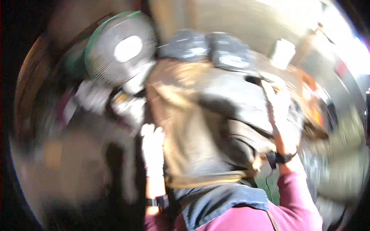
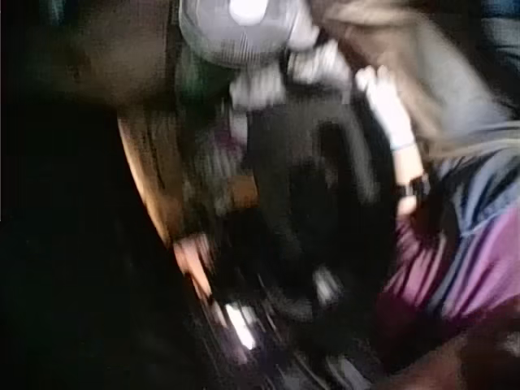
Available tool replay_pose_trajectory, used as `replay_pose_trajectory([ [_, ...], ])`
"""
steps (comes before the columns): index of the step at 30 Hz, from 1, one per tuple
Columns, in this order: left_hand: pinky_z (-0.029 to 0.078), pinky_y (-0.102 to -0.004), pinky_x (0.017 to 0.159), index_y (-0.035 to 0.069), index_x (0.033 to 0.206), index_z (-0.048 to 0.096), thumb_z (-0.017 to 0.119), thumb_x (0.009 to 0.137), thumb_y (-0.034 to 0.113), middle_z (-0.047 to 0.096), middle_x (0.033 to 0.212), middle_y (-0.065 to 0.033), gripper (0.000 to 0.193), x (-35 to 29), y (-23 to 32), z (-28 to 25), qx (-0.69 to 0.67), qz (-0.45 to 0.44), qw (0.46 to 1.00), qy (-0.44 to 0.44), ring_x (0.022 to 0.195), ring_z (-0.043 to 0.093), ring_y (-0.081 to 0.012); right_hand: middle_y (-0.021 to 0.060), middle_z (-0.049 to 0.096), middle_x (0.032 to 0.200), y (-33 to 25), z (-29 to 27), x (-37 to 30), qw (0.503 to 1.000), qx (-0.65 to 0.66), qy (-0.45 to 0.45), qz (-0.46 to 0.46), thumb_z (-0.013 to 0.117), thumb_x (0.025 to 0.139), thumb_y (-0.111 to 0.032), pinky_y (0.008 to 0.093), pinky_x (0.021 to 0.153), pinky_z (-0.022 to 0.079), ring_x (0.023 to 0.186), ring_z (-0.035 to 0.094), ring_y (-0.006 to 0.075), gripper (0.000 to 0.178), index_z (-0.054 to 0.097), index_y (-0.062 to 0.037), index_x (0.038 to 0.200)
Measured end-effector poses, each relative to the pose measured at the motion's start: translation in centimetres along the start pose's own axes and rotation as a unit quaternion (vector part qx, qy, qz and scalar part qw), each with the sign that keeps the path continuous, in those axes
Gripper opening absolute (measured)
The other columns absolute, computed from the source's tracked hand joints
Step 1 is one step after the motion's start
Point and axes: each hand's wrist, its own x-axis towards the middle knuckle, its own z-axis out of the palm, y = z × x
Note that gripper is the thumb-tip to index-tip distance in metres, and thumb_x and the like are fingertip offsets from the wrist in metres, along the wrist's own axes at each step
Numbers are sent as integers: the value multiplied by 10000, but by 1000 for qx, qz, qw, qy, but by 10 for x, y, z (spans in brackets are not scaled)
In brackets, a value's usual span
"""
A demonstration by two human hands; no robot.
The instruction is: The person applies liquid to shoe soles with a brush, handling them one at a time. After coating several soles, the person removes a plastic bag from the stack, tosses it aside, and continues applying liquid to more soles.
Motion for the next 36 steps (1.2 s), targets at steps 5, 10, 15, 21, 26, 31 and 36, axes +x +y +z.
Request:
replay_pose_trajectory([
  [5,472,-439,1154,-14,1490,529,622,1015,59,533,1524,-185,490,87,-50,57,410,106,877,-226,1387,542,-323,89,781,1123,120,-77,20,968,-170,137,-126,711,923,-108,326,878,569,984,722,220,213,801,-91,1115],
  [10,476,-445,1129,-30,1575,431,543,1062,158,533,1532,-202,558,99,-77,95,274,-82,937,-198,1297,613,-318,81,758,915,196,-107,7,961,-211,102,-145,678,847,-109,368,713,563,772,696,242,215,797,-104,1025],
  [15,470,-372,1108,3,1607,392,538,1041,104,509,1566,-160,593,95,-102,144,295,-109,913,-262,1299,599,-253,66,698,803,253,-142,9,907,-395,-33,-141,720,770,-234,438,686,553,770,695,296,89,741,-162,818],
  [21,509,-496,1136,-72,1560,375,379,1115,192,467,1547,-234,518,109,-88,176,336,-130,871,-334,1343,545,-415,18,713,816,211,-144,-6,887,-432,-21,-161,667,790,-259,420,744,538,843,697,262,145,796,-242,853],
  [26,539,-493,1038,-86,1314,668,584,979,67,634,1403,-228,378,248,-118,147,423,120,782,-441,1240,624,-362,78,549,822,157,-89,-3,922,-259,199,-207,658,670,-248,459,753,411,830,534,335,246,628,-171,902],
  [31,531,-476,1025,-74,1223,723,583,972,81,659,1355,-254,326,251,-205,246,382,54,830,-403,1174,653,-378,101,653,718,181,10,-68,963,-208,65,-159,708,730,-290,482,680,495,738,657,338,141,697,-150,737],
  [36,524,-479,1037,-77,1254,694,597,977,102,645,1368,-264,344,281,-224,263,423,72,803,-415,1193,641,-387,94,579,679,177,31,-58,969,-146,69,-185,651,814,-297,503,594,449,666,598,362,190,608,-137,720],
])
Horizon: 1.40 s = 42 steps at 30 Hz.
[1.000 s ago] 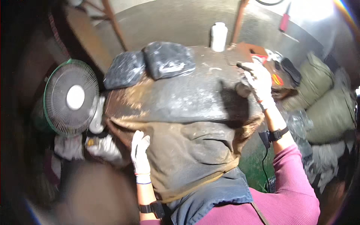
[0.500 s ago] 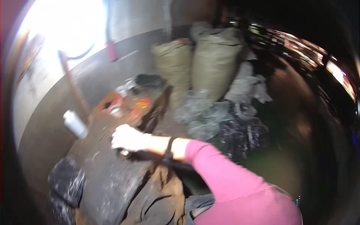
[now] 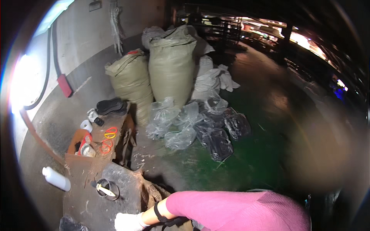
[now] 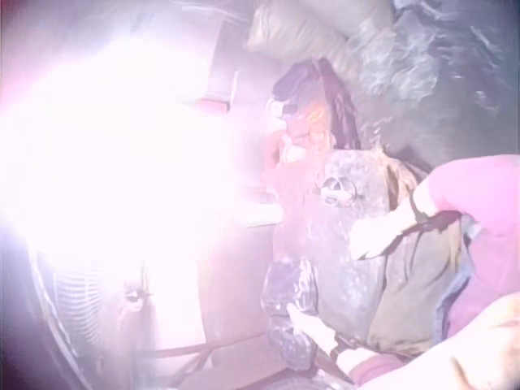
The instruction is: The person applies liquid to shoe soles with a brush, handling them one at a time. After coating several soles, the person removes a plastic bag from the stack, tosses it aside, and continues applying liquid to more soles.
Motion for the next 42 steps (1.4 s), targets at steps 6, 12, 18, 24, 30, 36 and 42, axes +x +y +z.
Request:
replay_pose_trajectory([
  [6,515,-483,1051,-81,1290,659,613,984,129,628,1384,-276,374,35,-26,33,45,1,997,-58,1216,626,-398,57,605,739,2,13,-7,1000,-26,0,5,665,860,-312,485,614,447,707,609,322,168,628,-168,781],
  [12,507,-488,1066,-85,1327,624,630,990,155,611,1399,-287,413,32,-38,22,112,-3,991,-78,1239,611,-409,62,602,724,6,18,-9,999,-38,22,6,674,853,-307,491,603,440,691,605,324,173,622,-170,761],
  [18,498,-492,1081,-89,1363,589,646,997,181,594,1415,-299,459,7,-27,15,171,4,983,-71,1261,597,-421,77,590,708,3,11,-4,998,-43,36,-1,678,855,-289,491,601,444,687,602,336,184,606,-155,750],
  [24,489,-496,1095,-94,1400,554,662,1003,207,577,1431,-311,509,-36,0,8,234,15,970,-61,1284,582,-432,98,585,692,-7,-1,3,999,-23,44,23,664,881,-296,500,629,465,685,599,356,217,603,-119,770],
  [30,481,-501,1110,-98,1436,519,679,1010,234,559,1446,-322,563,-100,36,3,302,25,951,-52,1306,568,-443,117,668,767,-6,-6,-6,993,18,-38,114,643,931,-365,504,689,506,752,643,378,257,702,-115,918],
  [36,472,-505,1125,-101,1473,484,695,1017,260,542,1462,-334,619,-183,72,6,353,37,934,-44,1329,553,-454,190,752,1028,-4,-6,-10,966,117,-13,229,626,1010,-377,445,874,578,980,714,335,361,757,-83,1175],
  [42,465,-509,1137,-105,1503,455,709,1022,282,528,1475,-344,667,-246,113,3,408,40,912,-26,1348,541,-463,183,725,1225,-67,-1,-11,972,111,35,202,598,1058,-313,490,1020,533,1149,666,371,323,751,-80,1220],
])
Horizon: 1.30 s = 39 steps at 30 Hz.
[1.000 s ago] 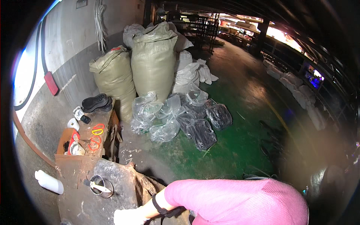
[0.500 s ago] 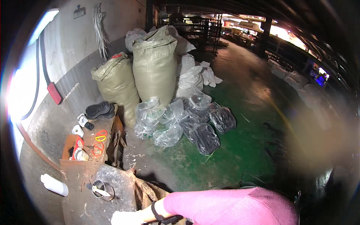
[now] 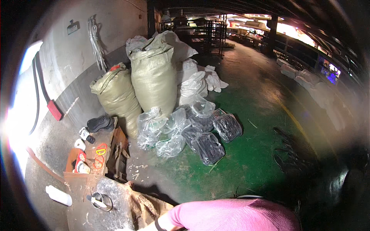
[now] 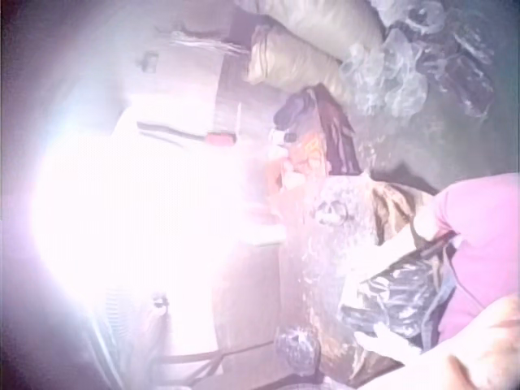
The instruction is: The person applies liquid to shoe soles with a brush, handling them one at a time. After coating several soles, the person removes a plastic bag from the stack, tosses it aside, and continues applying liquid to more soles.
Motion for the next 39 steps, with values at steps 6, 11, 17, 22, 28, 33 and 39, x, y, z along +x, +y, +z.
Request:
replay_pose_trajectory([
  [6,480,-514,1065,-76,1351,502,708,985,280,559,1338,-311,551,45,67,0,13,126,992,-15,1249,563,-451,166,713,1222,7,-13,-3,995,75,25,-68,562,1083,-251,501,1017,521,1133,652,388,289,736,-63,1217],
  [11,492,-518,1005,-52,1224,540,707,955,279,584,1225,-283,458,86,122,0,21,240,970,-28,1166,582,-441,163,712,1204,78,10,-10,971,145,54,-183,551,1089,-245,502,1000,527,1108,655,383,286,732,-55,1200],
  [17,507,-523,932,-24,1072,587,706,918,278,614,1088,-250,359,108,82,-2,93,239,965,-59,1067,605,-430,152,699,1150,54,76,-10,982,124,-117,74,568,1085,-215,521,942,537,1057,659,369,231,727,-50,1111],
  [22,520,-527,872,0,945,625,705,888,277,640,975,-222,294,163,187,48,43,451,887,-92,984,623,-420,158,690,1119,197,2,0,911,-224,108,-328,613,1054,-235,455,914,546,1046,641,346,199,713,-71,1105],
  [28,529,-540,818,23,873,669,698,878,288,656,893,-214,267,176,122,27,97,464,872,-123,910,630,-429,97,693,1004,116,49,11,982,46,32,-181,572,1066,-263,454,820,556,943,661,307,203,695,-101,1071],
  [33,537,-543,805,28,937,707,698,907,317,672,919,-218,291,180,98,57,73,454,876,-147,912,642,-432,112,686,1005,81,31,-3,985,-81,42,-148,585,1055,-344,450,835,552,959,659,297,257,691,-112,1084],
  [39,536,-444,925,-2,1199,660,601,970,238,682,1110,-179,337,160,146,51,77,330,930,-140,1007,656,-344,97,712,873,47,-17,3,995,-81,-37,47,679,810,-292,435,680,591,816,703,298,176,758,-178,919],
])
